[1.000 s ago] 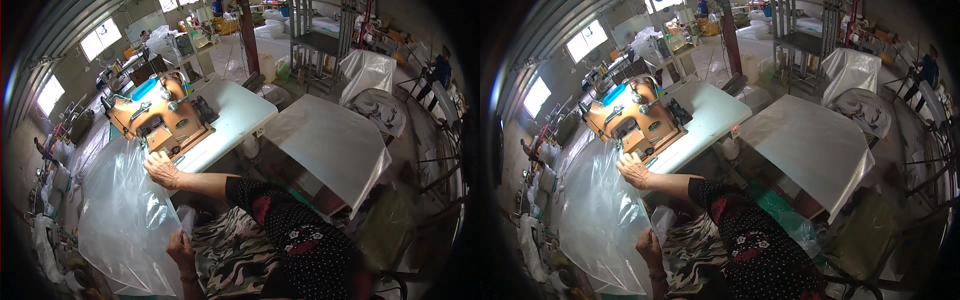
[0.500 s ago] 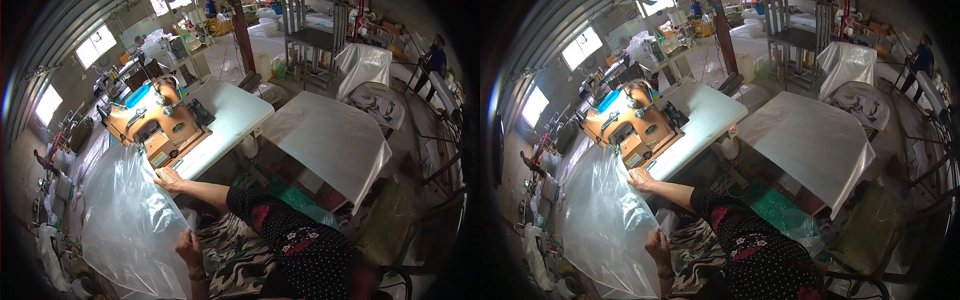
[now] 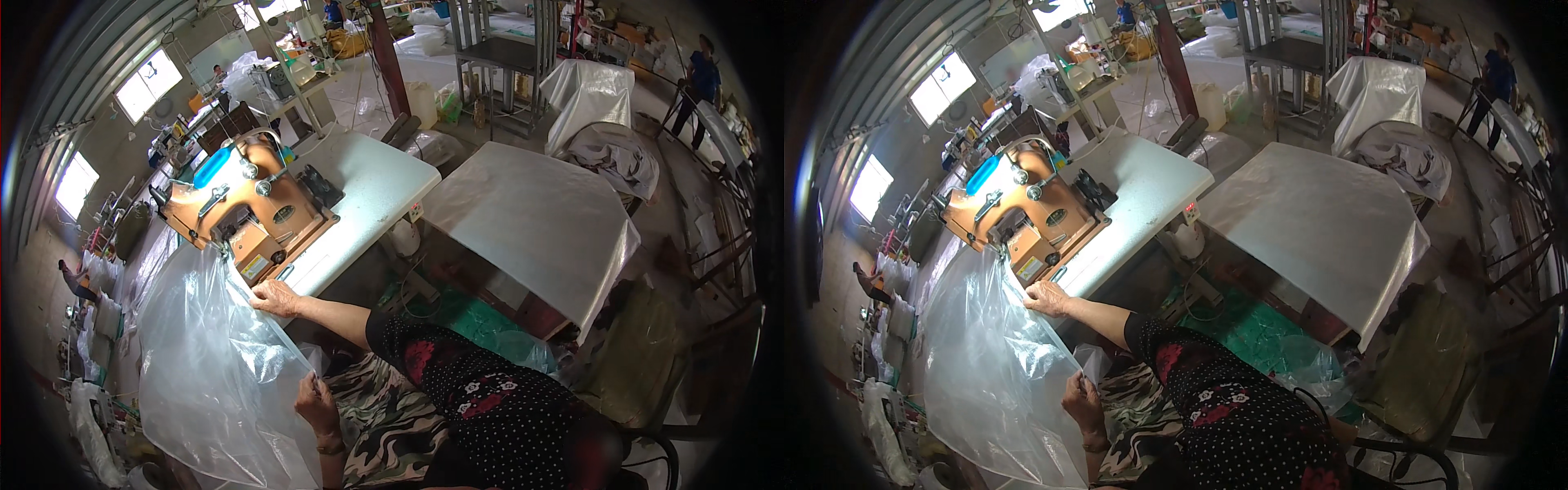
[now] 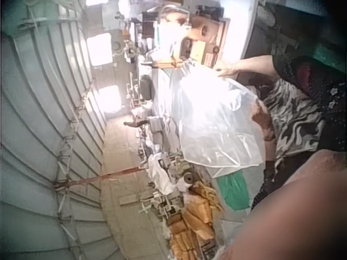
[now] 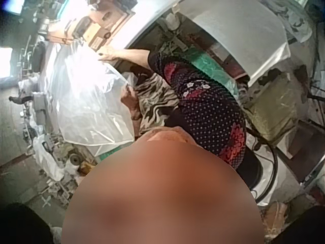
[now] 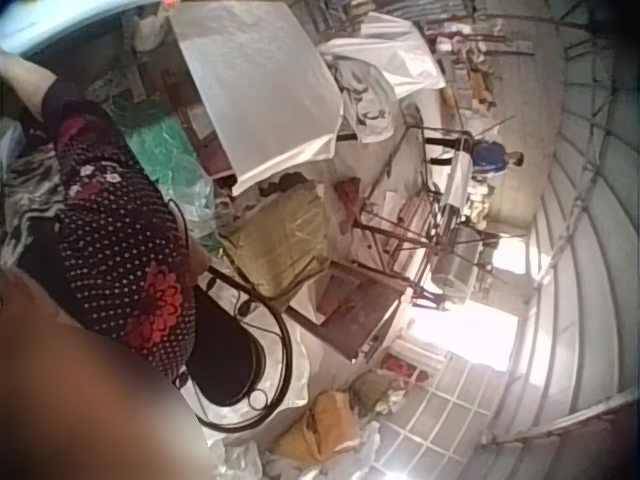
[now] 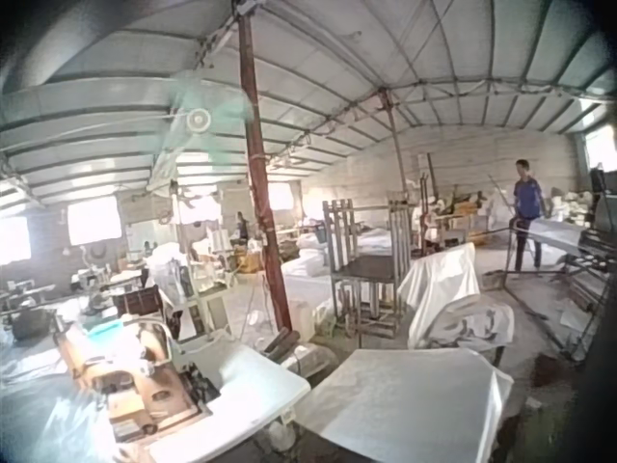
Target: The person sews the edges of a large transparent plastic sheet using an industrial sewing machine.
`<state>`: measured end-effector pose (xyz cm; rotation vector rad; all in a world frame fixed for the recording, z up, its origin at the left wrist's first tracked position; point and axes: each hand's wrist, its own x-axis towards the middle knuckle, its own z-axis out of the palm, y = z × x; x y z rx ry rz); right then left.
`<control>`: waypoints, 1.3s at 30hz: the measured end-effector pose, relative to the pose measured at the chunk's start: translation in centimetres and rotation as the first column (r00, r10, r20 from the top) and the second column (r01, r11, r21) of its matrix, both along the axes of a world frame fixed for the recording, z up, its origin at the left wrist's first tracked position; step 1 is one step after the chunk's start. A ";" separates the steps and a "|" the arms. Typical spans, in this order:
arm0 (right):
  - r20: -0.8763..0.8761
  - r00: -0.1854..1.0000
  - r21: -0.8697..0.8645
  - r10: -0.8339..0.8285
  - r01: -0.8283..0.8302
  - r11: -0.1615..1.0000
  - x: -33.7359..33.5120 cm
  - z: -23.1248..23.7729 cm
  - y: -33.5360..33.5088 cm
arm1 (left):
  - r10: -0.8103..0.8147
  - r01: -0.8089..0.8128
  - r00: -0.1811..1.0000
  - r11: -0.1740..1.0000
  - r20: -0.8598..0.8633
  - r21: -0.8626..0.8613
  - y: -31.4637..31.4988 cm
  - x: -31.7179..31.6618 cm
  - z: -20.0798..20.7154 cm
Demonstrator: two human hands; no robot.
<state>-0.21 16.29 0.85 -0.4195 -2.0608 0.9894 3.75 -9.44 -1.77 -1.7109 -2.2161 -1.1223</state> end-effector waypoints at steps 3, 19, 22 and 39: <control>-0.027 0.999 -0.039 0.036 -0.037 0.999 0.4 0.0 -0.2 | 0.009 -0.009 1.000 0.999 0.000 -0.035 0.0 0.4 0.3; -0.065 0.997 -0.064 0.033 -0.037 0.997 0.6 0.1 -0.3 | 0.018 -0.018 0.998 1.000 0.062 0.004 0.4 0.5 -0.7; -0.087 0.996 -0.053 0.021 -0.025 0.998 0.4 0.0 -0.3 | 0.021 -0.022 0.998 1.000 0.054 0.016 0.5 0.4 -0.8; -0.037 0.998 -0.077 0.058 -0.061 0.995 1.0 0.3 -0.4 | 0.030 -0.030 0.999 0.999 0.025 -0.017 0.4 0.3 -1.0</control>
